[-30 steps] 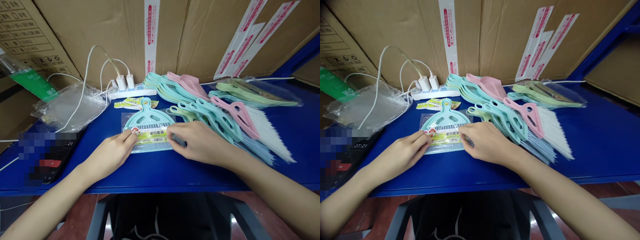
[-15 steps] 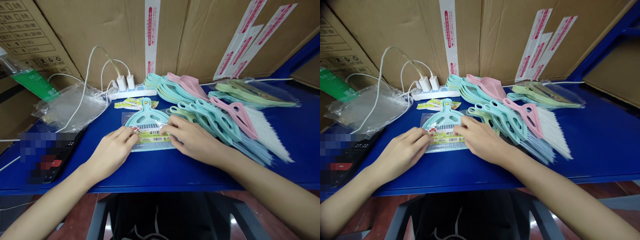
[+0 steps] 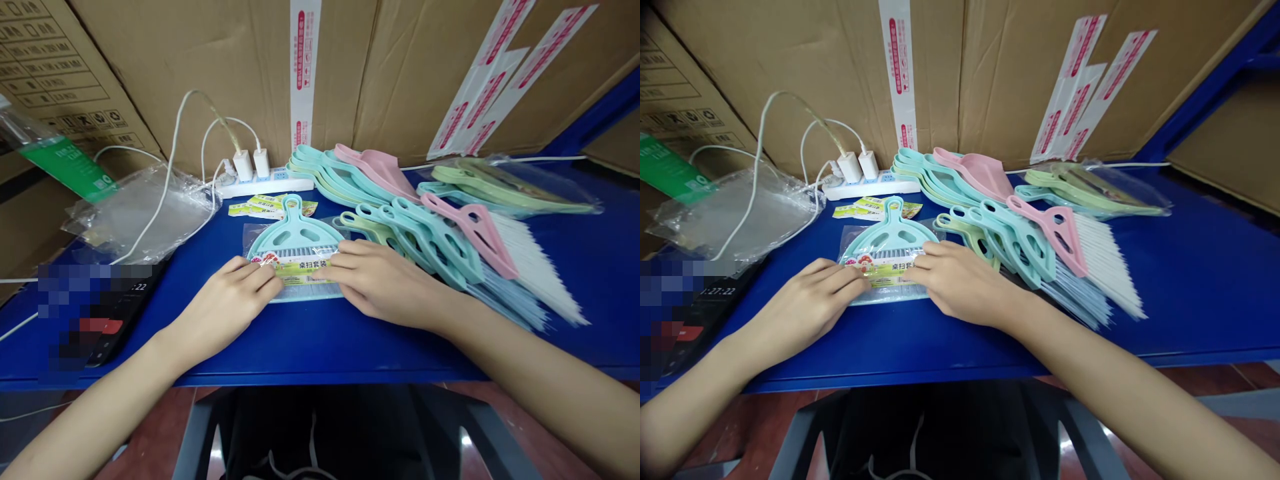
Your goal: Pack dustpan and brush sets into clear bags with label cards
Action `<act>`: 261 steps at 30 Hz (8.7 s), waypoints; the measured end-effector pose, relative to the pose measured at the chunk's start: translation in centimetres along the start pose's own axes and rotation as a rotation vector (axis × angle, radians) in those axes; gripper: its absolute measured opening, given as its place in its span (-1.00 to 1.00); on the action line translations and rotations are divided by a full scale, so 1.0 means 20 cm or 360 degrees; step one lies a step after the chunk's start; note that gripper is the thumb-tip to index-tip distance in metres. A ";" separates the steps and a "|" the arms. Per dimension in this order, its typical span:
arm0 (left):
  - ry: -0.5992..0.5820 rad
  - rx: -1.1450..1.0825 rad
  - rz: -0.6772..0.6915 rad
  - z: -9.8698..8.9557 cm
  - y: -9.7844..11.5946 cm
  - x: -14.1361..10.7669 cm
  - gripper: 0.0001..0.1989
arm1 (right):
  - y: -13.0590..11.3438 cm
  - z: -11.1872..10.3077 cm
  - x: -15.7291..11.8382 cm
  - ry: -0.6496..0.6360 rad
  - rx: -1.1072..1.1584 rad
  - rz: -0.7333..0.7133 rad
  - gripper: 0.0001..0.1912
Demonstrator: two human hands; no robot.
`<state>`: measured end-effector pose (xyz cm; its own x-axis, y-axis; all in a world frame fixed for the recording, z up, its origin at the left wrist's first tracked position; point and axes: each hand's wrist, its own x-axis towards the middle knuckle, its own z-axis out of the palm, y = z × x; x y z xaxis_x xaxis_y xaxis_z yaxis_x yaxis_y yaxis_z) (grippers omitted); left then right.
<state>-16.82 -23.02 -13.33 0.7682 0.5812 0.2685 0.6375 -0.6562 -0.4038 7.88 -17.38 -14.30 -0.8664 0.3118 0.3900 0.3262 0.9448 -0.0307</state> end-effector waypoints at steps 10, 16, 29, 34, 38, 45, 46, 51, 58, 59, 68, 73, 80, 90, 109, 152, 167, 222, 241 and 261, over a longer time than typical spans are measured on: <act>-0.0027 0.0047 -0.0014 0.00 0.01 0.00 -0.71 | -0.01 0.01 0.00 -0.0080 0.0038 -0.0002 -0.63; -0.0090 -0.0042 -0.0030 -0.01 0.01 -0.01 -0.69 | -0.01 0.02 -0.01 -0.0100 0.0088 0.0031 -0.62; -0.0115 -0.0046 -0.0009 -0.02 0.01 -0.01 -0.66 | 0.00 0.00 0.00 -0.0219 0.0154 0.0105 -0.58; -0.0112 -0.0029 0.0002 -0.02 0.01 -0.01 -0.66 | -0.01 0.00 0.00 -0.0210 0.0157 0.0080 -0.60; -0.0129 -0.0024 -0.0006 -0.02 0.01 -0.01 -0.66 | -0.01 0.00 -0.01 -0.0240 0.0157 0.0102 -0.60; -0.0130 -0.0032 -0.0012 -0.02 0.01 -0.02 -0.65 | 0.00 0.00 -0.01 -0.0247 0.0176 0.0116 -0.59; -0.0125 -0.0031 -0.0011 -0.02 0.01 -0.02 -0.65 | 0.00 0.00 -0.01 -0.0244 0.0178 0.0114 -0.59; -0.0104 -0.0021 0.0000 -0.01 0.02 -0.02 -0.64 | -0.01 0.00 -0.01 -0.0236 0.0186 0.0106 -0.60; -0.0060 -0.0001 0.0025 0.00 0.02 -0.02 -0.64 | 0.00 -0.01 -0.01 -0.0235 0.0177 0.0101 -0.60; -0.0062 0.0002 0.0027 -0.01 0.02 -0.02 -0.64 | 0.00 -0.01 -0.01 -0.0236 0.0178 0.0098 -0.60; -0.0047 0.0007 0.0028 -0.01 0.03 -0.02 -0.62 | -0.01 -0.01 0.00 -0.0286 0.0182 0.0125 -0.59; -0.0049 0.0015 0.0027 -0.01 0.03 -0.03 -0.62 | -0.01 -0.01 -0.01 -0.0276 0.0187 0.0130 -0.58; -0.0044 0.0021 0.0027 0.00 0.04 -0.03 -0.61 | -0.01 -0.01 -0.01 -0.0282 0.0202 0.0131 -0.58; -0.0059 0.0041 0.0018 -0.01 0.03 -0.03 -0.60 | -0.01 -0.02 -0.01 -0.0294 0.0190 0.0148 -0.57; -0.0128 0.0041 0.0005 -0.01 0.04 -0.03 -0.60 | -0.01 -0.02 -0.01 -0.0306 0.0164 0.0131 -0.59; -0.0104 0.0048 0.0009 -0.01 0.03 -0.03 -0.60 | -0.02 -0.02 -0.02 -0.0297 0.0118 0.0112 -0.57; -0.0060 0.0040 0.0027 0.00 0.03 -0.03 -0.60 | -0.02 -0.02 -0.02 -0.0290 0.0115 0.0109 -0.60; -0.0089 -0.0010 -0.0006 0.00 0.03 -0.03 -0.64 | -0.01 -0.02 -0.03 -0.0261 0.0115 0.0110 -0.66; -0.0025 -0.0100 -0.0124 -0.03 0.02 -0.02 -0.71 | 0.03 -0.13 -0.05 -0.0234 0.0070 0.0346 -0.72; -0.0110 -0.0094 -0.0250 -0.04 -0.01 -0.02 -0.63 | 0.05 -0.10 -0.04 -0.0117 -0.0056 0.0175 -0.63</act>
<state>-17.24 -23.52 -12.70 0.6544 0.7091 0.2627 0.7533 -0.5807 -0.3089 9.63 -16.90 -12.81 -0.8495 0.4211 0.3178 0.4327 0.9008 -0.0370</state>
